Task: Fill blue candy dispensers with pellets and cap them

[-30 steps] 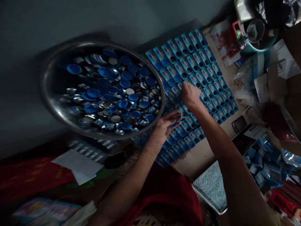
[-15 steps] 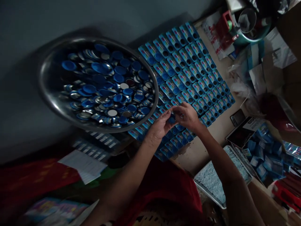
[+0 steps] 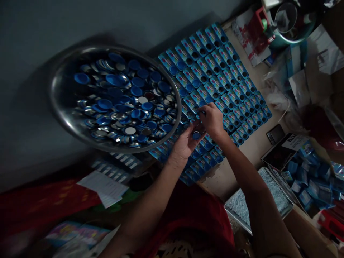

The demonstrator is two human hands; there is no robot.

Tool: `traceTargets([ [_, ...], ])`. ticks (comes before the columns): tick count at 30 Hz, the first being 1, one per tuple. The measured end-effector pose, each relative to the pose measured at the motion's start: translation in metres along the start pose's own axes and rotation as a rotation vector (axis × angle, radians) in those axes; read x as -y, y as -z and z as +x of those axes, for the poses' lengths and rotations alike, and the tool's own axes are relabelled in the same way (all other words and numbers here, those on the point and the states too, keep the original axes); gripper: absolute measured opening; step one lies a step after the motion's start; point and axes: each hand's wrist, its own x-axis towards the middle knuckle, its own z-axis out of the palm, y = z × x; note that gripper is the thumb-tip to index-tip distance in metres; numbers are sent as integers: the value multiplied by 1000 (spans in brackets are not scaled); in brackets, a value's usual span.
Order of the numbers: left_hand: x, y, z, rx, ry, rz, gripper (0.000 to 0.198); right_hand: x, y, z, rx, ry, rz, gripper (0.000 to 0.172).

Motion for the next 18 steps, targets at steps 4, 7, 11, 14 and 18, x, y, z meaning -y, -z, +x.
traceTargets([
  [4,-15,3,-8,37,-25,-14,29,20,5,42,131,8,-238,25],
  [7,-17,4,-9,46,-41,-41,30,29,6,61,190,-53,-366,25],
  [11,-12,16,-24,18,-46,-22,39,30,3,73,206,-62,-406,30],
  [14,-10,33,-50,-55,-31,33,39,30,5,75,186,-48,-402,29],
  [18,-12,47,-70,-138,3,-26,30,25,16,50,148,-29,-280,18],
])
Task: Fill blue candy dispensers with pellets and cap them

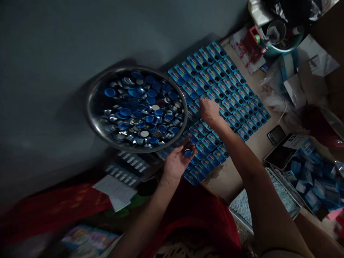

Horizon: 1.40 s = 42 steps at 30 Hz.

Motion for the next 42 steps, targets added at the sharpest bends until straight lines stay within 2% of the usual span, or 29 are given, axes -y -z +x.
traceTargets([
  [1,1,-1,0,9,3,-27,28,-3,-2,-15,-31,17,71,13],
  [3,4,-7,6,50,9,-66,29,-10,-11,-53,-70,81,243,17],
  [7,14,-23,23,122,24,-51,43,-20,-49,-131,-54,218,478,19],
  [9,18,-28,25,130,30,-31,47,-20,-69,-155,-70,222,491,18],
  [12,22,-29,24,121,15,-32,52,-17,-89,-167,-101,141,479,20],
  [15,23,-29,25,106,-7,-57,43,-15,-96,-165,-132,75,535,22],
  [18,22,-31,31,93,-8,-82,31,-20,-95,-160,-85,87,586,29],
  [22,20,-33,35,83,86,-32,28,-26,-84,-152,26,40,459,16],
  [24,19,-34,34,96,105,-41,29,-25,-78,-148,27,21,385,9],
  [26,16,-34,33,104,89,-58,30,-22,-75,-145,-13,11,389,9],
  [28,12,-35,34,91,63,-60,30,-20,-74,-143,-50,6,492,9],
  [31,6,-37,38,48,29,-61,26,-22,-70,-131,-12,-44,749,6],
  [33,4,-37,39,25,11,-74,25,-22,-61,-113,-37,-75,814,14],
  [35,2,-36,37,8,3,-86,23,-19,-48,-88,-126,-64,693,21],
  [37,2,-33,34,0,10,-89,22,-9,-36,-59,-159,-20,457,24],
  [40,0,-26,33,9,14,-77,22,12,-26,-26,-50,44,137,24],
  [42,-1,-23,36,12,3,-72,20,22,-24,-13,16,41,21,26],
])
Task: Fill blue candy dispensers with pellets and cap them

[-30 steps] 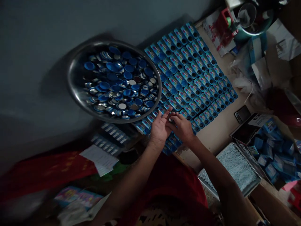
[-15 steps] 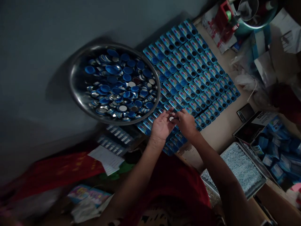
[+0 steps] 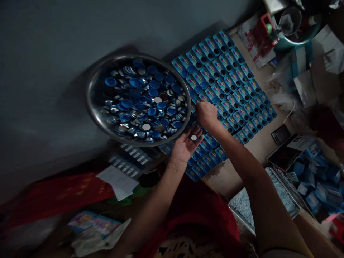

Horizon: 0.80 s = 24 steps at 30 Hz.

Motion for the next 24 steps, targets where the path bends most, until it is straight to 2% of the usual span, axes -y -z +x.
traceTargets([
  [4,-1,3,8,20,16,-27,17,5,-2,16,75,-55,-87,26],
  [7,0,2,11,73,25,-60,23,3,-4,30,114,-73,-128,29],
  [11,3,-1,8,82,48,-56,33,4,-1,31,91,-64,-141,34],
  [13,4,-3,4,55,78,-37,38,3,1,11,75,-58,-111,32],
  [15,4,-3,1,32,94,-23,45,-1,-3,-22,45,-59,-13,25],
  [20,6,-6,-9,79,109,22,62,-19,-40,-117,-64,117,479,17],
  [22,9,-7,-16,119,120,49,71,-23,-54,-139,-106,108,603,16],
  [24,10,-2,-28,118,96,74,69,-27,-63,-148,-103,38,688,12],
])
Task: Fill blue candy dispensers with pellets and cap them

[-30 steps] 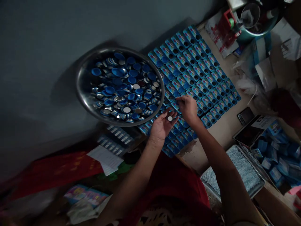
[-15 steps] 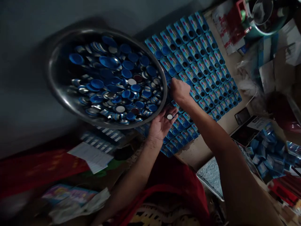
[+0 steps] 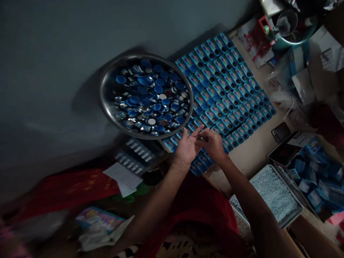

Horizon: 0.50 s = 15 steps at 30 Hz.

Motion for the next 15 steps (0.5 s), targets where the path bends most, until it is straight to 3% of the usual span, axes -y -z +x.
traceTargets([
  [2,-3,12,-18,-100,-111,35,52,-5,1,1,44,-102,118,13],
  [5,-22,38,-50,-346,-391,93,23,-7,7,18,99,-233,254,21],
  [8,-61,54,-65,-415,-536,150,24,-3,14,43,139,-267,212,30],
  [12,-111,45,-47,-600,-371,131,16,7,16,71,193,-271,185,49],
  [15,-129,38,-32,-690,-305,128,23,12,14,84,115,-263,97,49],
])
